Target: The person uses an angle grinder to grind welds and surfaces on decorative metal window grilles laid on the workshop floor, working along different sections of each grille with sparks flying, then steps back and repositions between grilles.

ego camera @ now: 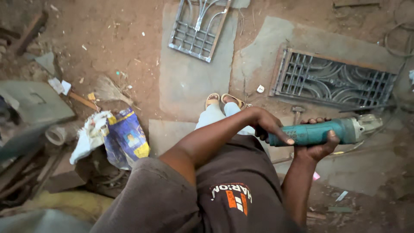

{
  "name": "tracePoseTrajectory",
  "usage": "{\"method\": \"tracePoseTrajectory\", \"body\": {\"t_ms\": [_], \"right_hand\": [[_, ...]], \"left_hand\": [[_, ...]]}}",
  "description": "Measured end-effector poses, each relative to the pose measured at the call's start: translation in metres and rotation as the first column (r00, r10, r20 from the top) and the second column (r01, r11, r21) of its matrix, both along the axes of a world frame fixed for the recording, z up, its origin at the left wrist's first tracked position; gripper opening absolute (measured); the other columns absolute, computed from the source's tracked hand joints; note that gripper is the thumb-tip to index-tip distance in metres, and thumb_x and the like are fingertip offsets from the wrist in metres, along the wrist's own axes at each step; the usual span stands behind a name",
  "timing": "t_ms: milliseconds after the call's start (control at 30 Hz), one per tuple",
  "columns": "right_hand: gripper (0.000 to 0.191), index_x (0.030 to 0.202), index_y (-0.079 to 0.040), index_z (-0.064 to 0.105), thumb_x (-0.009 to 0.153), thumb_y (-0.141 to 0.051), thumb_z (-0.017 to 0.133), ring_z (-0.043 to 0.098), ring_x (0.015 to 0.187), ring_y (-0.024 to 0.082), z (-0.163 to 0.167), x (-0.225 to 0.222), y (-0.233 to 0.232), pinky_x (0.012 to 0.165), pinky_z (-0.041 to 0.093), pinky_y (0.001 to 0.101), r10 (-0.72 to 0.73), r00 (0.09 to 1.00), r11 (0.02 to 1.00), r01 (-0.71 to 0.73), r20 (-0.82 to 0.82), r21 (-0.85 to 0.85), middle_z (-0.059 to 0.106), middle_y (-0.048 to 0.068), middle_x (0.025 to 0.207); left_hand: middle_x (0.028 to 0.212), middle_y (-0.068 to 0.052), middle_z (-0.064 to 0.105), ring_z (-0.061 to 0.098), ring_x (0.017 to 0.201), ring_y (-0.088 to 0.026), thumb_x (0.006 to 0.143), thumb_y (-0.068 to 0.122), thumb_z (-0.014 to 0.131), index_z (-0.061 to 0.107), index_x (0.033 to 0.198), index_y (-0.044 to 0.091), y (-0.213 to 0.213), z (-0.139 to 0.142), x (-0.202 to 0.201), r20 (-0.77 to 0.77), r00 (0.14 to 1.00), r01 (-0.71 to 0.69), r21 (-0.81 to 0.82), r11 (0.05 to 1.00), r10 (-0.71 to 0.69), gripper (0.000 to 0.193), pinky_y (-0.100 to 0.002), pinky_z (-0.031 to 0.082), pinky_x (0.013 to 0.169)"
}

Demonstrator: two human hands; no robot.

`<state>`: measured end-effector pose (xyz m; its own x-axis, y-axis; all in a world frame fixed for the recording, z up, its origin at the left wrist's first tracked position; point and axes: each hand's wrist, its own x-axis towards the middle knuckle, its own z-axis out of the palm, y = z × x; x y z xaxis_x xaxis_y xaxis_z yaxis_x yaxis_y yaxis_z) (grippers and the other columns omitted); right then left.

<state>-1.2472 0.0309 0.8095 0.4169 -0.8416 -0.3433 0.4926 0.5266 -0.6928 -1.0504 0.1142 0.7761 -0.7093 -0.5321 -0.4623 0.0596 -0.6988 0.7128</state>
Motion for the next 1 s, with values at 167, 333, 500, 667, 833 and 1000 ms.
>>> {"method": "tracePoseTrajectory", "body": {"t_ms": [167,333,500,667,833,1000], "right_hand": [[0.048,0.124,-0.013,0.059,0.083,-0.028,0.076,0.063,0.102,0.024,0.001,0.011,0.007,0.103,0.053,0.0439,0.085,0.996,0.995,-0.084,-0.023,0.048,0.064,0.005,0.111],[0.049,0.125,-0.013,0.058,0.082,-0.026,0.077,0.063,0.106,0.023,-0.003,0.021,0.009,0.106,0.051,0.0454,0.235,0.971,0.969,-0.237,0.036,0.073,0.063,0.005,0.112],[0.049,0.123,-0.011,0.058,0.081,-0.027,0.076,0.063,0.104,0.024,0.000,0.040,-0.019,0.107,0.050,0.0453,0.342,0.938,0.937,-0.344,0.049,0.058,0.063,0.007,0.111],[0.047,0.124,-0.012,0.057,0.083,-0.027,0.075,0.062,0.104,0.024,0.002,0.044,-0.053,0.108,0.051,0.0454,0.441,0.891,0.894,-0.447,0.103,0.040,0.063,0.006,0.109],[0.046,0.123,-0.013,0.057,0.083,-0.027,0.075,0.062,0.106,0.023,0.004,0.022,-0.078,0.110,0.050,0.0461,0.492,0.867,0.867,-0.496,0.071,0.044,0.063,0.005,0.109],[0.043,0.117,-0.011,0.057,0.082,-0.027,0.074,0.063,0.106,0.026,0.004,-0.003,-0.099,0.106,0.051,0.0484,0.545,0.835,0.828,-0.551,0.077,0.103,0.064,0.007,0.109]], "left_hand": [[0.100,-0.009,0.069,0.069,0.075,-0.019,0.064,0.070,0.078,0.058,0.130,0.007,0.027,-0.009,0.000,-0.010,0.989,-0.150,-0.104,0.983,0.150,0.093,-0.034,0.059,0.059],[0.113,-0.017,0.071,0.072,0.088,-0.025,0.068,0.066,0.082,0.059,0.138,0.002,0.041,-0.005,0.008,0.016,0.982,-0.186,-0.116,0.976,0.189,0.098,-0.037,0.059,0.065],[0.122,-0.007,0.059,0.068,0.098,-0.024,0.057,0.060,0.083,0.040,0.151,0.018,0.037,0.015,0.009,0.021,0.902,-0.428,-0.085,0.900,0.431,0.112,-0.042,0.065,0.069],[0.112,-0.016,0.072,0.073,0.096,-0.026,0.065,0.060,0.087,0.059,0.133,-0.003,0.006,0.024,-0.017,0.047,0.755,-0.641,-0.153,0.752,0.654,0.097,-0.039,0.063,0.074],[0.105,-0.012,0.075,0.072,0.093,-0.021,0.065,0.058,0.088,0.066,0.124,-0.002,-0.026,0.021,-0.056,0.094,0.682,-0.664,-0.337,0.667,0.726,0.086,-0.037,0.060,0.078],[0.100,-0.014,0.075,0.074,0.087,-0.025,0.057,0.047,0.090,0.067,0.118,0.000,-0.045,0.012,-0.090,0.151,0.620,-0.731,-0.245,0.637,0.770,0.081,-0.041,0.062,0.074]]}}
